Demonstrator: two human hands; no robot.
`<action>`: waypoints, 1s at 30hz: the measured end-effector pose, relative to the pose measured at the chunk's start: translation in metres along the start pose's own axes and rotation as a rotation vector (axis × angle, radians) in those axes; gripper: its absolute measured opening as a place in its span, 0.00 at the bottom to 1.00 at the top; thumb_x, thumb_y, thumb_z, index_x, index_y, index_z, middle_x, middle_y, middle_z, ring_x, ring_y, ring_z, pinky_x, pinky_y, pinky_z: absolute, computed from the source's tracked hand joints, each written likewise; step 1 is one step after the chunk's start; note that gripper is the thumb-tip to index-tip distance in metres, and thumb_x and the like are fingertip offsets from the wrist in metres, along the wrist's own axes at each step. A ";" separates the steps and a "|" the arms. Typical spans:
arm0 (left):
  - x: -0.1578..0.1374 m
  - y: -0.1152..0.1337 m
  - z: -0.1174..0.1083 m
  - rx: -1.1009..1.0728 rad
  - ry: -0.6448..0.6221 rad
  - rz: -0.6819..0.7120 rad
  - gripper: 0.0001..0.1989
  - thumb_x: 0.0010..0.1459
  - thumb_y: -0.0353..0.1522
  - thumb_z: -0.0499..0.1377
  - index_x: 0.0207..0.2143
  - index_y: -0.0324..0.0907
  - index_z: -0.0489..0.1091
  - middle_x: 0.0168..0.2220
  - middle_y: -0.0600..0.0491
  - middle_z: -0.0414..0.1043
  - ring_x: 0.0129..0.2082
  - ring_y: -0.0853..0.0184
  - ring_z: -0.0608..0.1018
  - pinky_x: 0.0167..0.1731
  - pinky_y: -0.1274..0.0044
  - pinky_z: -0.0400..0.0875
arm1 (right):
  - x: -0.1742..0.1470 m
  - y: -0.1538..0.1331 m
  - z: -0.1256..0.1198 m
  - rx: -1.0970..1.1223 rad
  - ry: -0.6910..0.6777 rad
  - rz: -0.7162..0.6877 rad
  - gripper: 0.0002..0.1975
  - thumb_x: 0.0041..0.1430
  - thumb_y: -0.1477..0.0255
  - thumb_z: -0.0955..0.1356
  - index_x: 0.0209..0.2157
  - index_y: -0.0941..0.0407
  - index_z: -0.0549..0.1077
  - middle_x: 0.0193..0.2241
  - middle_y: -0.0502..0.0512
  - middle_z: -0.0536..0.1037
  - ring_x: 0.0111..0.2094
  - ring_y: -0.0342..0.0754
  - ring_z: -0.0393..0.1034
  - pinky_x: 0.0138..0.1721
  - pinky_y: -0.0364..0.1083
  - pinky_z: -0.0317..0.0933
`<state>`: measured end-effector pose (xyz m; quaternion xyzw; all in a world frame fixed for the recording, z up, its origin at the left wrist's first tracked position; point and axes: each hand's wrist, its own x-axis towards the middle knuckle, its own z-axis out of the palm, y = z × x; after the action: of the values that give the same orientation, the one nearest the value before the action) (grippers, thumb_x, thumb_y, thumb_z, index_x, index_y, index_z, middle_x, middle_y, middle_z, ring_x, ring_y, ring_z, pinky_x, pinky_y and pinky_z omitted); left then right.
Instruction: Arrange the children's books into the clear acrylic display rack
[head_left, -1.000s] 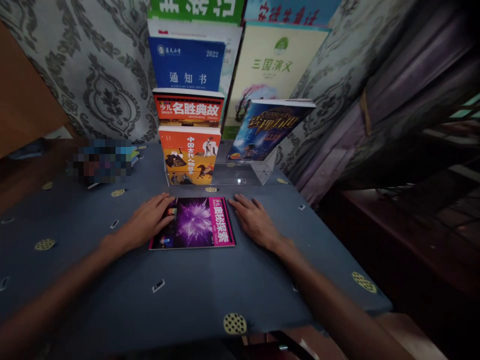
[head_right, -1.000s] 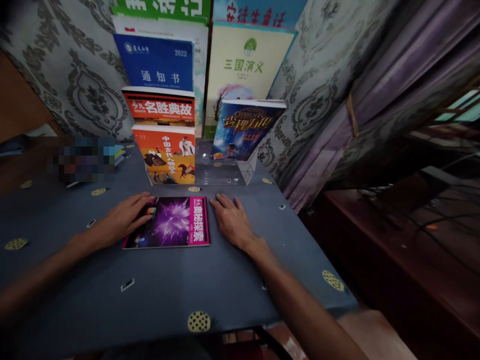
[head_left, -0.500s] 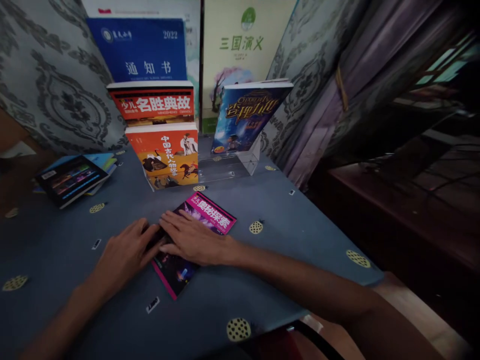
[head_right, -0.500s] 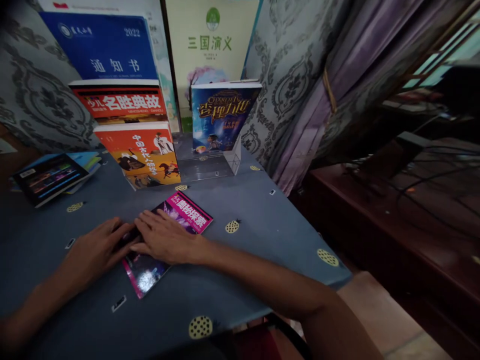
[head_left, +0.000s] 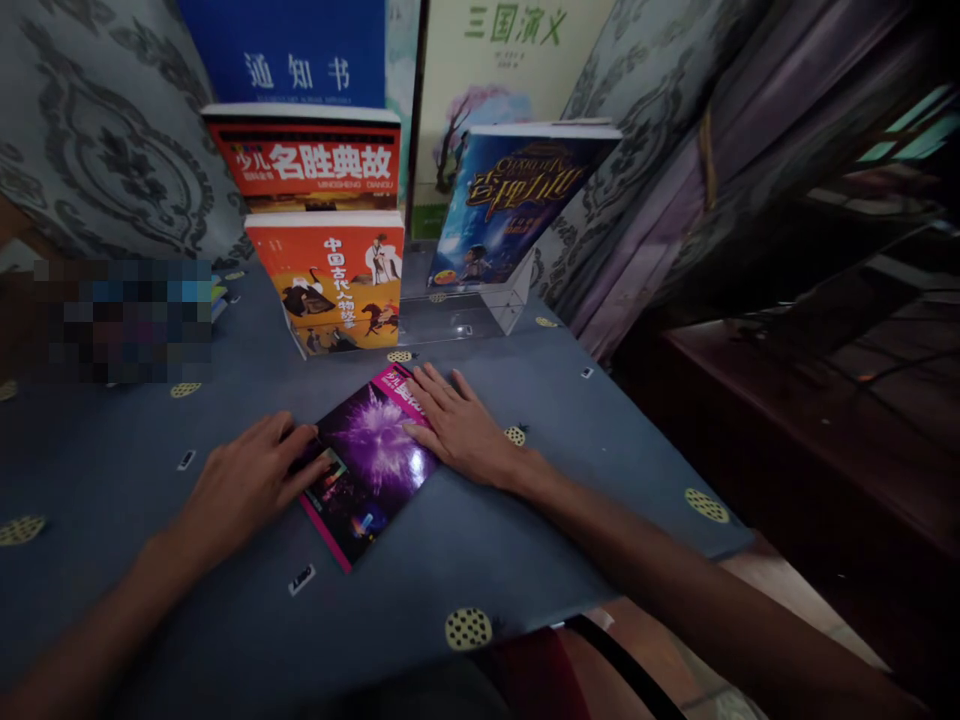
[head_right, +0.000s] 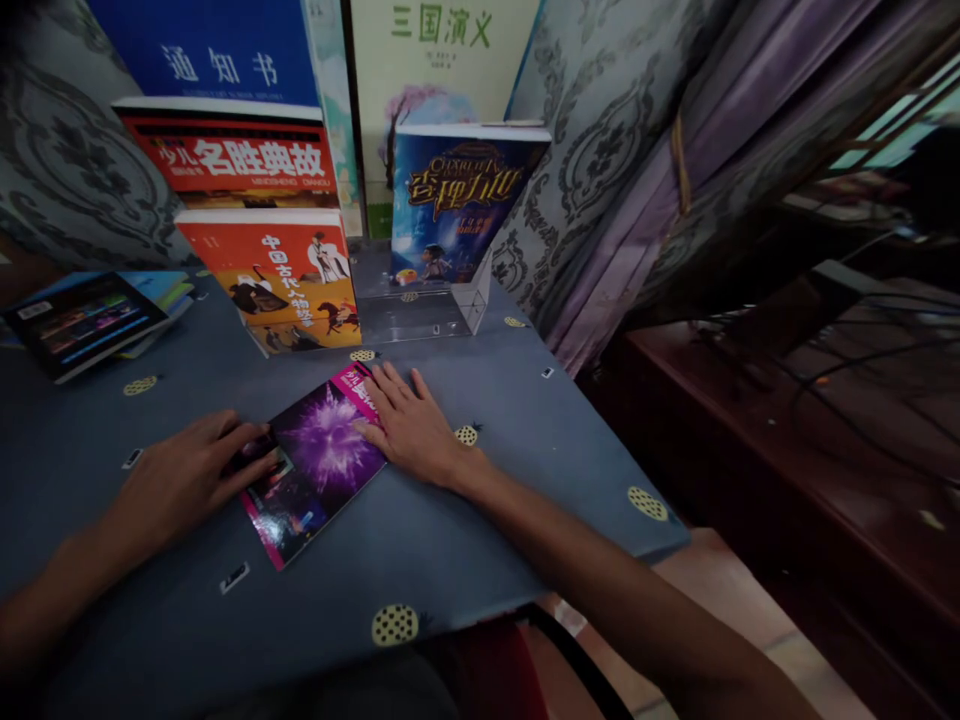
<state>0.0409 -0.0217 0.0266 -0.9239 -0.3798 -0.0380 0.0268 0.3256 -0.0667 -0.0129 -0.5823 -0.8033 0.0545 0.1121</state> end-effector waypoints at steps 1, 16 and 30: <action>0.000 -0.001 0.000 -0.015 -0.005 -0.004 0.18 0.68 0.45 0.49 0.42 0.44 0.73 0.36 0.50 0.69 0.35 0.60 0.76 0.28 0.74 0.65 | -0.004 -0.005 0.000 -0.014 -0.002 0.001 0.36 0.72 0.52 0.53 0.69 0.63 0.52 0.70 0.67 0.52 0.73 0.57 0.38 0.70 0.65 0.35; 0.004 -0.025 0.014 -0.294 0.103 -0.011 0.16 0.67 0.38 0.48 0.44 0.45 0.75 0.36 0.51 0.73 0.35 0.63 0.77 0.35 0.73 0.69 | -0.027 -0.123 0.009 0.077 -0.066 -0.442 0.39 0.67 0.48 0.59 0.66 0.63 0.58 0.69 0.64 0.57 0.72 0.56 0.44 0.71 0.63 0.38; 0.010 0.011 -0.006 -0.031 -0.180 -0.133 0.13 0.69 0.40 0.47 0.43 0.44 0.67 0.30 0.52 0.77 0.29 0.59 0.80 0.25 0.74 0.64 | -0.038 -0.084 -0.017 0.309 -0.176 -0.716 0.17 0.72 0.67 0.62 0.55 0.61 0.72 0.59 0.57 0.74 0.65 0.44 0.60 0.72 0.49 0.34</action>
<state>0.0555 -0.0233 0.0333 -0.8967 -0.4404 0.0378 -0.0241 0.2640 -0.1301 0.0177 -0.2348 -0.9444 0.1819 0.1413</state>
